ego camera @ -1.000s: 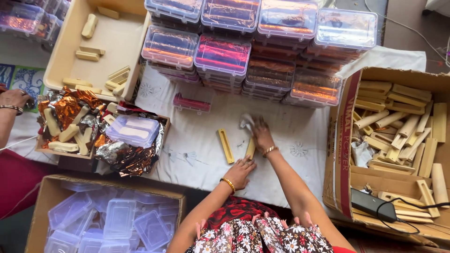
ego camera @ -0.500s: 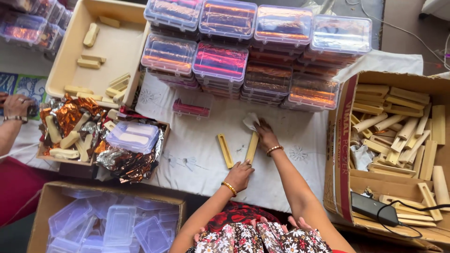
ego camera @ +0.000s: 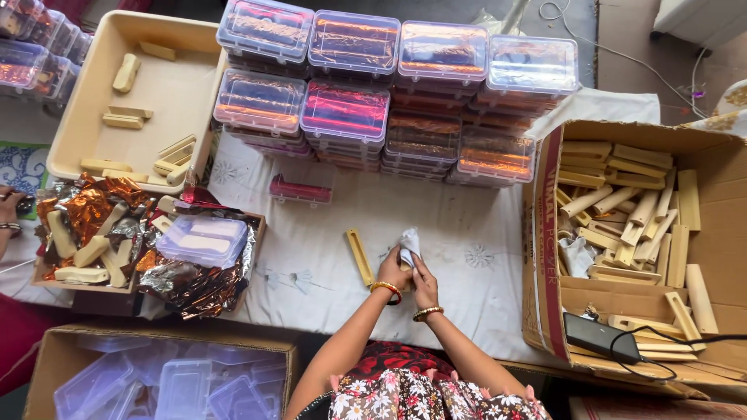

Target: The person wipes wooden blocks with a cloth, wraps them individually in foil sheets, and places them into plastic containers before putting the containers into a larger cardboard box.

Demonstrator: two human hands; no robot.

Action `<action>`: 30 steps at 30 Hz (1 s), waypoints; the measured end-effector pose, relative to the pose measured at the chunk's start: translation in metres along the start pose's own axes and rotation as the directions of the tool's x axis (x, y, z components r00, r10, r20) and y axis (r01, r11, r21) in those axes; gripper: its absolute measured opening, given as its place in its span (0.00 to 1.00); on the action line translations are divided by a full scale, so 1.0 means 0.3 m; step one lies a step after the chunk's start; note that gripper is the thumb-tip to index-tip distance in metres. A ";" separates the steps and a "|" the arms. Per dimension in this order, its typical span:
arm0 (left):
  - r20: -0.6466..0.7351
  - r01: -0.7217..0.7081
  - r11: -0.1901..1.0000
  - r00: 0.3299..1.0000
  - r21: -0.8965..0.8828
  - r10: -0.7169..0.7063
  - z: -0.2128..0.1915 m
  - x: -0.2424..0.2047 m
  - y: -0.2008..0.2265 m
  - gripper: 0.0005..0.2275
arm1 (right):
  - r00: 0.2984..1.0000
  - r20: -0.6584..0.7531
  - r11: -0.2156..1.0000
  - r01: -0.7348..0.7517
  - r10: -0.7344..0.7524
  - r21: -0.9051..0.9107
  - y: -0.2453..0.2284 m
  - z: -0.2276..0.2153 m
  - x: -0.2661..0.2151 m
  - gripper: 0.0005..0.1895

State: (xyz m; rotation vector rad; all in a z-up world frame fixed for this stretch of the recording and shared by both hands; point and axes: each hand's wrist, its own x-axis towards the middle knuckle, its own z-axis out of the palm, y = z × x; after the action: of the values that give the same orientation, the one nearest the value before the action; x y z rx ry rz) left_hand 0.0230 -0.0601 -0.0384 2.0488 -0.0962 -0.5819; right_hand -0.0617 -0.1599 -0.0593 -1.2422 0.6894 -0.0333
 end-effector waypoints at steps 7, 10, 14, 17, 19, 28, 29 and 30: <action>-0.140 -0.212 0.976 0.966 0.051 0.217 -0.049 -0.073 0.110 0.24 | 0.720 0.266 0.588 0.684 -0.642 -0.432 -0.288 0.100 0.169 0.30; -0.130 -0.258 0.966 0.958 -0.009 0.254 -0.166 -0.100 0.214 0.26 | 0.913 0.071 0.850 0.400 -0.401 -0.343 -0.401 0.129 0.236 0.32; 0.045 -0.283 0.915 0.950 -0.286 0.308 -0.287 -0.054 0.159 0.35 | 0.966 0.148 0.973 0.224 -0.213 -0.063 -0.404 0.109 0.258 0.17; 0.098 -0.128 0.888 0.977 -0.442 0.190 -0.410 -0.075 0.217 0.37 | 0.925 0.063 0.923 0.379 -0.376 -0.059 -0.467 0.144 0.077 0.15; 0.083 -0.073 0.869 0.988 -0.489 0.129 -0.479 -0.105 0.285 0.39 | 0.848 -0.003 0.831 0.519 -0.530 -0.200 -0.487 0.175 -0.041 0.15; -0.561 -0.452 0.373 0.782 -0.810 -0.271 -0.180 -0.031 0.188 0.19 | 0.827 0.255 0.825 0.545 -0.501 -0.148 -0.535 0.302 -0.272 0.21; -0.403 -0.326 0.291 0.877 -0.899 -0.261 -0.175 -0.054 0.214 0.19 | 0.806 0.313 0.762 0.584 -0.503 -0.281 -0.553 0.297 -0.262 0.24; -0.231 -0.183 0.212 0.944 -0.960 -0.235 -0.168 -0.079 0.238 0.19 | 0.788 0.370 0.678 0.614 -0.492 -0.405 -0.571 0.290 -0.255 0.27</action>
State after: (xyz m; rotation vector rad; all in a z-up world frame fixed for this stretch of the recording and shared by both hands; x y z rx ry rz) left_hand 0.0361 -0.0506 0.0508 0.7794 0.4445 -0.1550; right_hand -0.0217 -0.1160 0.1387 -1.9104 0.0701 -0.2240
